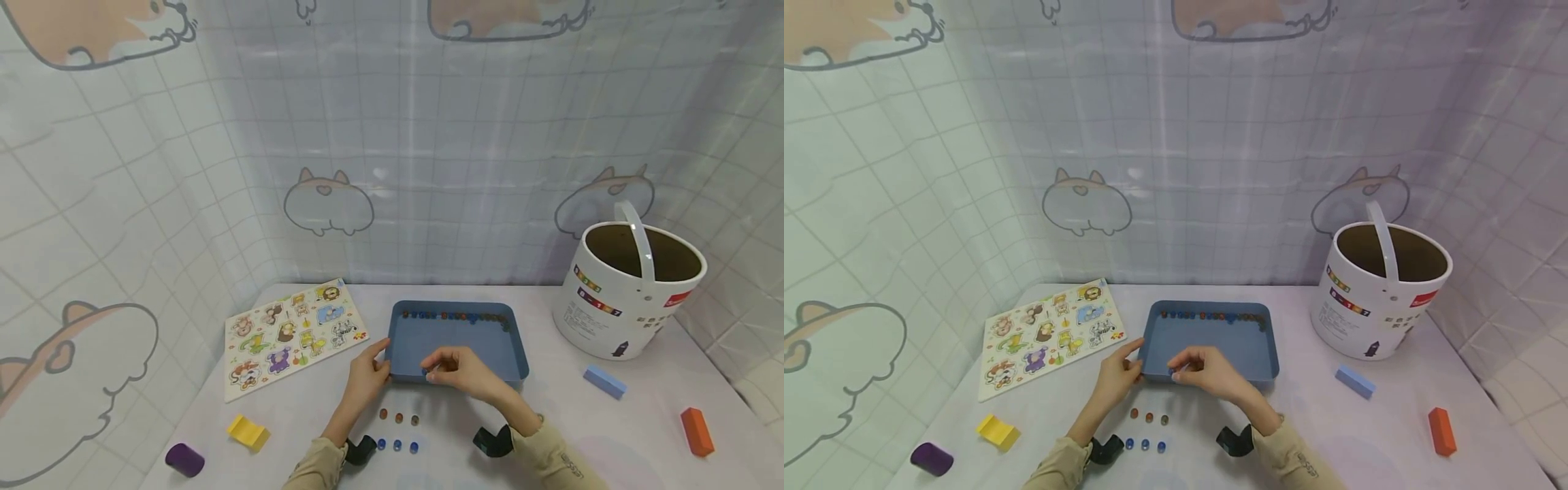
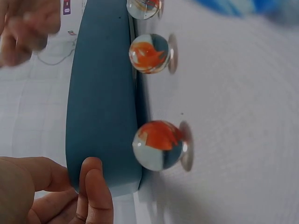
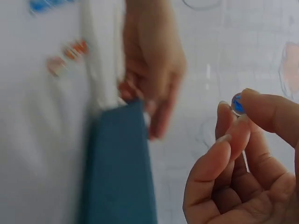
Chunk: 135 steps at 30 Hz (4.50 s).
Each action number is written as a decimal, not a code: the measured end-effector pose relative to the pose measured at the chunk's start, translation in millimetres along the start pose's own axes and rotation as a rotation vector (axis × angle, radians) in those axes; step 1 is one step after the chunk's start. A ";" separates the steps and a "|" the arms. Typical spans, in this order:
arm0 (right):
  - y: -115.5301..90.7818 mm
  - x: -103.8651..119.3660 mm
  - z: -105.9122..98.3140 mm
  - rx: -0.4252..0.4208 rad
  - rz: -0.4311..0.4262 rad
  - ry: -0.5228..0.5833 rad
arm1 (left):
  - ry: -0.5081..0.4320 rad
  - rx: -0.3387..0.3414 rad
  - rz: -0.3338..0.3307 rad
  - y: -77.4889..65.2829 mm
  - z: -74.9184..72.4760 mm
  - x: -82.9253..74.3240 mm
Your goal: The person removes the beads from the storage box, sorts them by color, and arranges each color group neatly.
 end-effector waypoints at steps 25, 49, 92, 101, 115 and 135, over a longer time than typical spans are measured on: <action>-48.8 -39.8 60.1 0.092 -0.015 -0.181 | -0.008 0.006 -0.009 0.6 -0.4 0.9; 19.2 8.1 -61.8 -0.146 0.066 -0.037 | -0.016 0.005 -0.028 -0.1 -0.2 0.5; 152.7 -39.3 -14.4 -0.458 0.372 0.007 | -0.023 0.018 -0.012 1.0 -1.3 -1.4; 151.0 -36.1 -7.1 -0.475 0.357 -0.209 | -0.020 0.016 0.011 -1.3 3.6 -4.1; 136.3 -31.1 -30.1 -0.333 0.342 -0.042 | -0.006 0.008 0.001 -0.1 4.5 -2.6; 63.6 -14.4 -36.7 -0.209 0.218 0.098 | 0.008 0.001 0.045 0.7 1.6 1.2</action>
Point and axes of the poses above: each hand's wrist, its own y-axis towards the middle knuckle, its own z-axis out of the palm, x = y × z, the point moved 4 cm from there along y, towards the middle knuckle, and after that the axes turned 3 degrees about z, right-handed, at the moved point
